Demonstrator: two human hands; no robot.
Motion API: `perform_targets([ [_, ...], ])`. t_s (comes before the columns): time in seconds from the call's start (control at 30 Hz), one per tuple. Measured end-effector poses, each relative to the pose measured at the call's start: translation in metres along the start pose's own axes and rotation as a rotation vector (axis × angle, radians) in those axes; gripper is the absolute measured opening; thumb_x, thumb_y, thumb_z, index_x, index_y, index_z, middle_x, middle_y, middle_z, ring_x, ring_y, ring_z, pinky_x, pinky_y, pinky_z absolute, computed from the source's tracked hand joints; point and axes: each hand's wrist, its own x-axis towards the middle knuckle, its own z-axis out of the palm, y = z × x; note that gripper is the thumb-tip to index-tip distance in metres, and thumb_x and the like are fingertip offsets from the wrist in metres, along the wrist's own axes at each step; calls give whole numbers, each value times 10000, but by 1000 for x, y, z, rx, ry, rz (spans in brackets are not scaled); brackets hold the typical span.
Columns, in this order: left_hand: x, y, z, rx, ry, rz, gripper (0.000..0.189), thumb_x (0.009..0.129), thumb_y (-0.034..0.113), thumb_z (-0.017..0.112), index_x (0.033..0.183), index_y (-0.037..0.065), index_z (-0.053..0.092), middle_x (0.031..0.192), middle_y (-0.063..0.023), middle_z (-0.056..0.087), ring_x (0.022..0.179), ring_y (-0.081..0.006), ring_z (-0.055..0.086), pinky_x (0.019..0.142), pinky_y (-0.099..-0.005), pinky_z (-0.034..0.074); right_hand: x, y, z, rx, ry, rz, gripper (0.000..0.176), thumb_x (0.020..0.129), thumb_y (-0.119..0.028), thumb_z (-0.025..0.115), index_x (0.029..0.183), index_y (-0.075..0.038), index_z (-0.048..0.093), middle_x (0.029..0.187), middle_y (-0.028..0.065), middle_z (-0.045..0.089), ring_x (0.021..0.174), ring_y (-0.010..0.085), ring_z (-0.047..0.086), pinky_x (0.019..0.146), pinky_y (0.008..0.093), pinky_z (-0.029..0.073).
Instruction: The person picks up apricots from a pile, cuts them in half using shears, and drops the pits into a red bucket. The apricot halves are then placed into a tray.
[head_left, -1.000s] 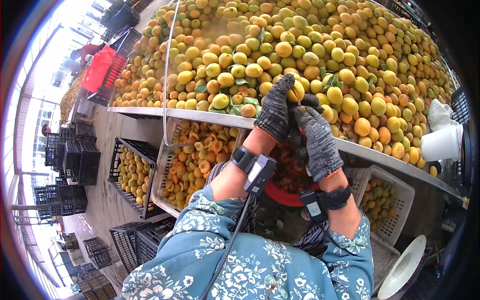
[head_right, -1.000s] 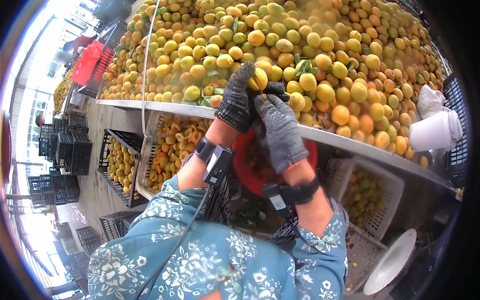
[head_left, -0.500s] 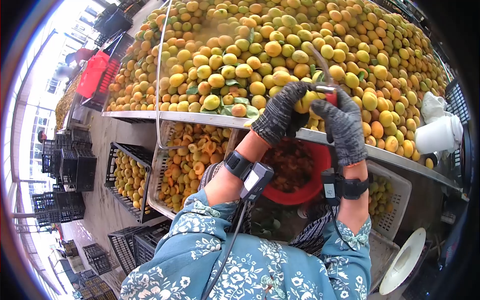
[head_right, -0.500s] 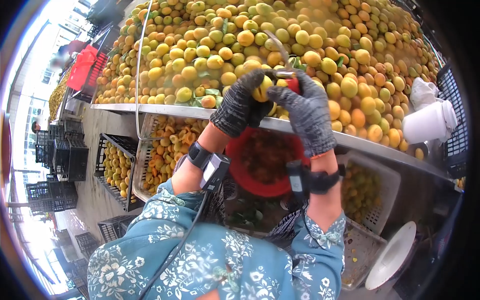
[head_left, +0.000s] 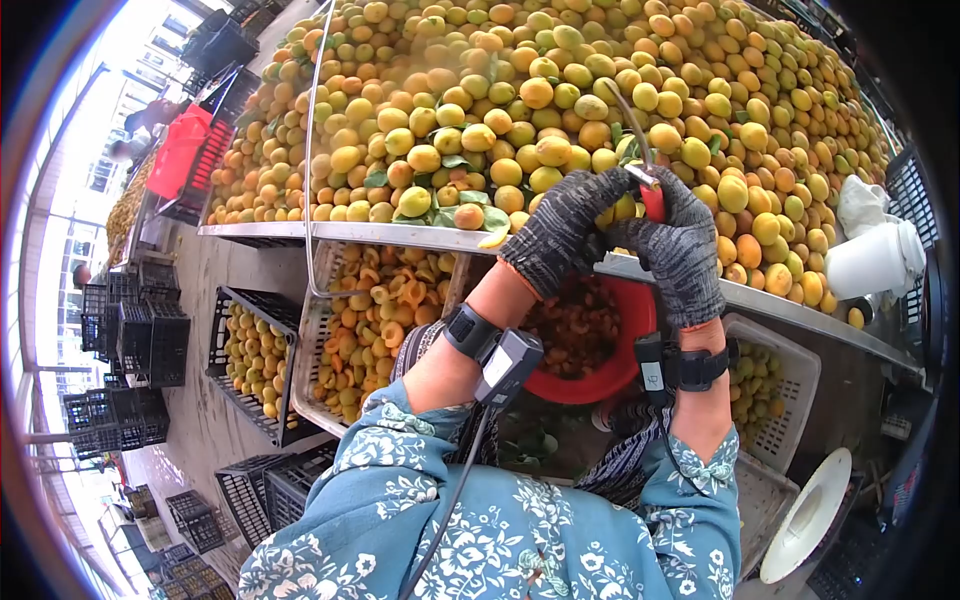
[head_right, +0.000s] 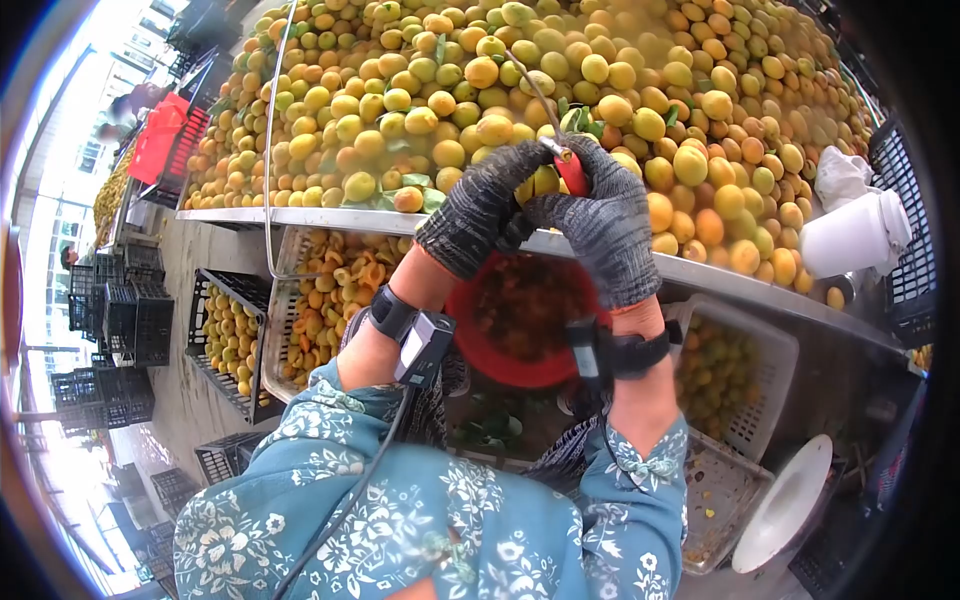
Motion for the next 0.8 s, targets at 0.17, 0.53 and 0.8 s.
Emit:
perform_targets([
  [0.17,-1,10,6,-81,91,85,450,688,70,649,1126,47,548,909,-175,586,868,-372,544,761,-420,449,-3,-12,3,318,-16,234,449,647,-12,675,1091,-31,613,784,6,615,541,54,518,459,175,396],
  [0.53,-9,12,29,-852,291,-105,288,826,161,599,1092,60,553,907,-98,605,831,-240,599,712,-326,495,-12,-20,11,540,151,291,296,645,-29,658,939,3,660,743,28,643,540,76,547,488,186,432],
  [0.8,-5,32,32,-1425,364,-604,227,924,273,512,1057,96,565,849,-24,600,750,-143,600,641,-272,513,-7,-17,7,587,87,326,290,661,-13,662,948,20,662,798,42,648,677,103,592,629,216,482],
])
